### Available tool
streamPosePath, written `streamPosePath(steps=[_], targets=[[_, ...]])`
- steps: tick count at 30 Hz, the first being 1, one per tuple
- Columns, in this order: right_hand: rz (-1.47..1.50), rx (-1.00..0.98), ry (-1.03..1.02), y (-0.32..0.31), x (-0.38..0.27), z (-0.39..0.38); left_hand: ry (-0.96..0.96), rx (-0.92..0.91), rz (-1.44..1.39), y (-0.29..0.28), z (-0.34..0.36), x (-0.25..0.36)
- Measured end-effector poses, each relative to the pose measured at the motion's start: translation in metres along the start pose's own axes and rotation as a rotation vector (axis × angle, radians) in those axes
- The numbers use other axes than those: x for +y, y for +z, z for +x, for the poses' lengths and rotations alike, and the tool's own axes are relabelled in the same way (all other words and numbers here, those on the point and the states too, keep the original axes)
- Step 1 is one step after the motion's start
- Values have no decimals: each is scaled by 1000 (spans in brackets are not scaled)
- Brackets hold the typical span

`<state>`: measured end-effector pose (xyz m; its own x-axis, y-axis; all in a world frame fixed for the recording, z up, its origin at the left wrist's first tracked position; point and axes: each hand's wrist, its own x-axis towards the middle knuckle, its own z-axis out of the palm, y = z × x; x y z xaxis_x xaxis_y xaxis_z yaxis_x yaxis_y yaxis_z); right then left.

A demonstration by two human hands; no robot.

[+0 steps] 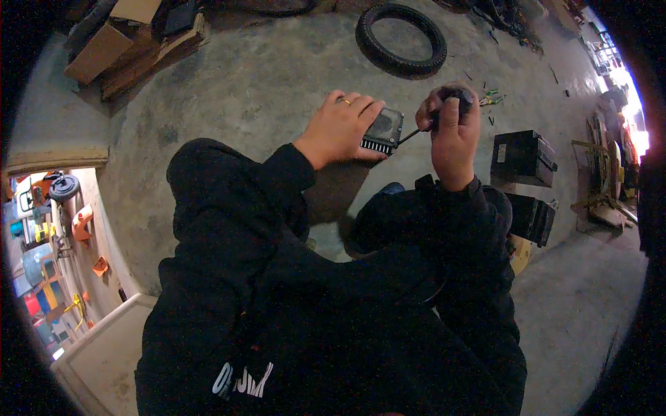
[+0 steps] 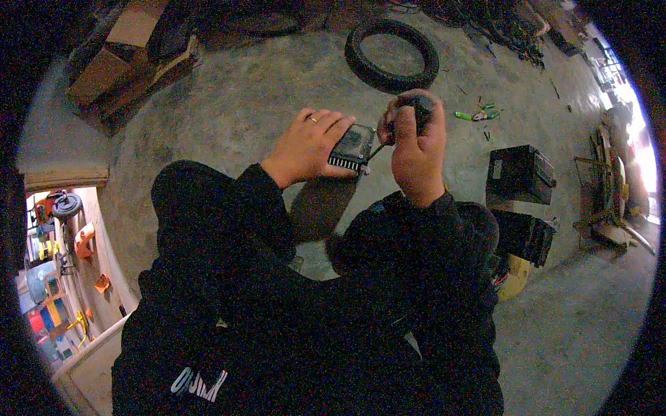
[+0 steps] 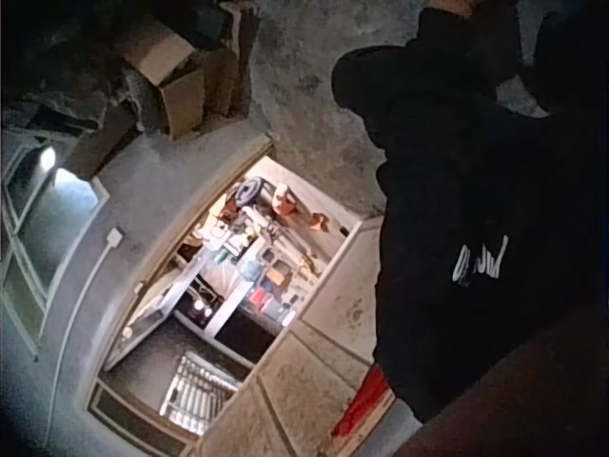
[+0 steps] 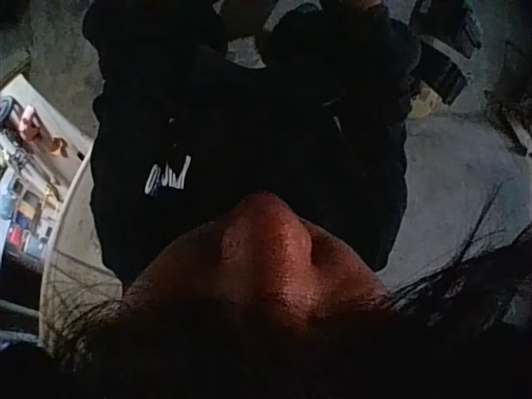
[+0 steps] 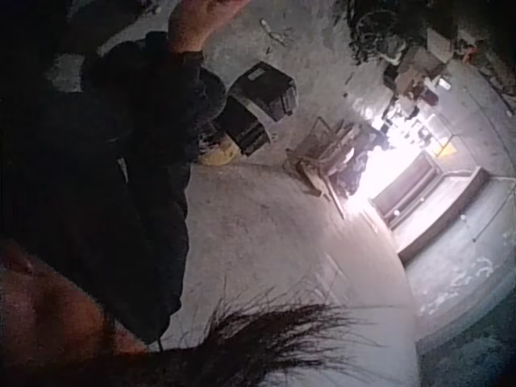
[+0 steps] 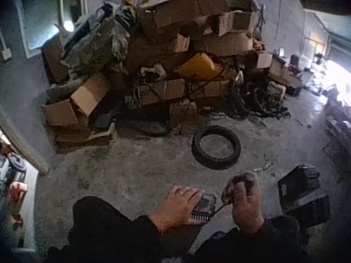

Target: Inspecting and repairing an electric motor controller using a screwdriver.

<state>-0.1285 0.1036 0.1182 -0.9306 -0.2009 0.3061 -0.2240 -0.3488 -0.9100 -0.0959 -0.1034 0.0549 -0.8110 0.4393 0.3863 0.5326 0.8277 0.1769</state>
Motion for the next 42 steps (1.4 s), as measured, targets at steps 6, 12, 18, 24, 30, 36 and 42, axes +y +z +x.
streamPosePath(steps=[6, 12, 18, 24, 30, 36, 42], targets=[[-55, -75, -17, -5, 1, -5, 0, 13, 3, 2, 1, 0], [-96, -224, -102, 0, -2, -15, -12, 1, -1, 0, 0, 1], [-177, -292, -91, 3, -6, -20, -2, 18, 4, 1, 0, 2], [-145, -303, -69, 1, -3, -24, -5, 5, 5, 1, 0, 1], [-159, -236, -111, 0, -2, -19, -56, -112, -34, 0, -1, 2], [-152, -207, -85, 0, 2, -16, -46, -101, -37, 1, 0, 2], [-120, -226, -78, 0, -1, -19, -44, -119, -33, 0, 0, 2]])
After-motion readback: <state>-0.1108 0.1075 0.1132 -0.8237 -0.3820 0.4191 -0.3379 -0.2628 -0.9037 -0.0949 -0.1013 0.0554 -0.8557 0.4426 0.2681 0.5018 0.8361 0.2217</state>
